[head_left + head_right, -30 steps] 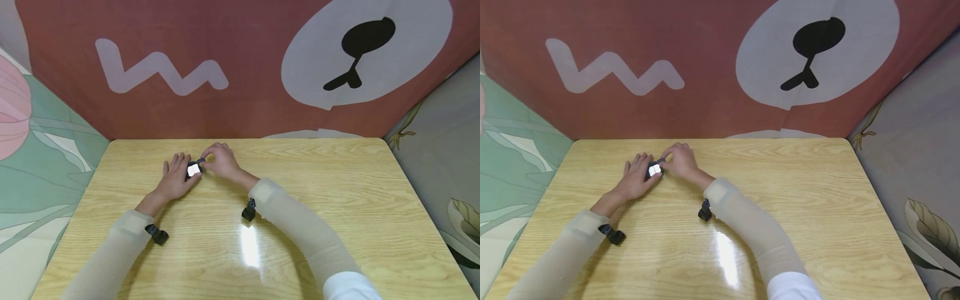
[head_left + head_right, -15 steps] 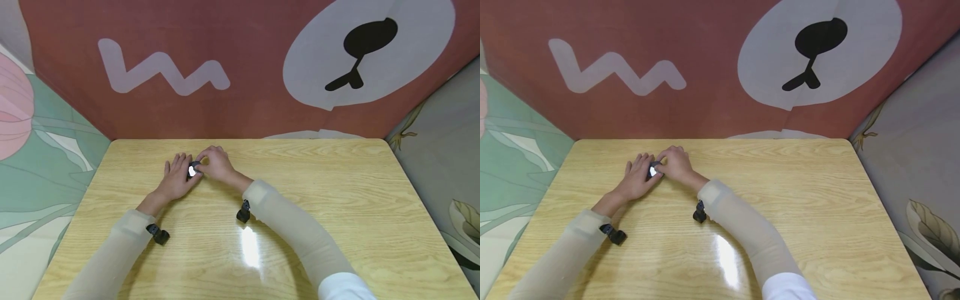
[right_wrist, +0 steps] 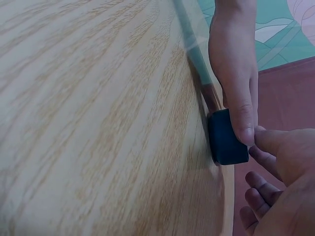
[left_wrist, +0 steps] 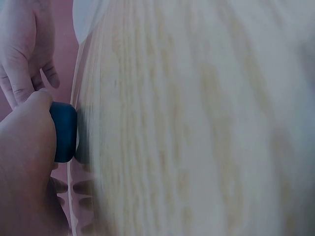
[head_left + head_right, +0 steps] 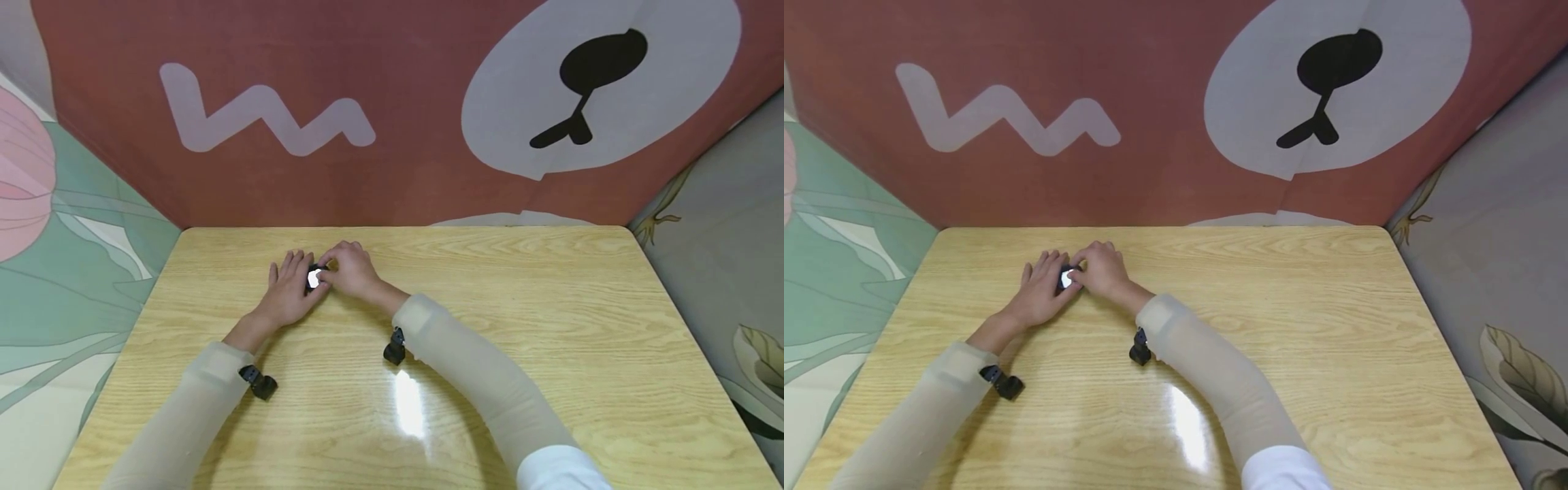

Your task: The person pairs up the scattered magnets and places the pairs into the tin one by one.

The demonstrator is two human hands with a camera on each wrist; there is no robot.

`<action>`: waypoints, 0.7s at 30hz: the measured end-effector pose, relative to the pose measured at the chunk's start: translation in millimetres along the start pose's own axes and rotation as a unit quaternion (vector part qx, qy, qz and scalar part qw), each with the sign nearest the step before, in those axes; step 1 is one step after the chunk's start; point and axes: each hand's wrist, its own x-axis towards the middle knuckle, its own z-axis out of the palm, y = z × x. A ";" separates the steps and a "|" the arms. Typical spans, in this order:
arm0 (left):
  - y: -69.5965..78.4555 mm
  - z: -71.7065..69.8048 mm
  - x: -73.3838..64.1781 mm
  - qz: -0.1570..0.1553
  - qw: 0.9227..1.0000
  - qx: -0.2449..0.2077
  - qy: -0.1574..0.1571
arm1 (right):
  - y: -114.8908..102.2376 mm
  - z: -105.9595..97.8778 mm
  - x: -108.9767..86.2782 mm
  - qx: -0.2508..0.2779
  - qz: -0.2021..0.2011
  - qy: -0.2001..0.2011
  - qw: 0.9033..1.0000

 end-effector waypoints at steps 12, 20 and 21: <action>1.0 1.9 0.0 0.003 1.000 -0.005 0.006 | 6.2 -0.8 -0.8 -0.008 0.004 -0.001 1.000; 0.0 2.6 -0.5 0.002 1.000 -0.005 0.005 | 8.1 -3.7 -3.4 -0.006 -0.001 0.000 1.000; -0.1 2.7 -0.7 0.002 1.000 -0.004 0.004 | 8.6 -4.1 -3.9 -0.006 -0.002 -0.001 1.000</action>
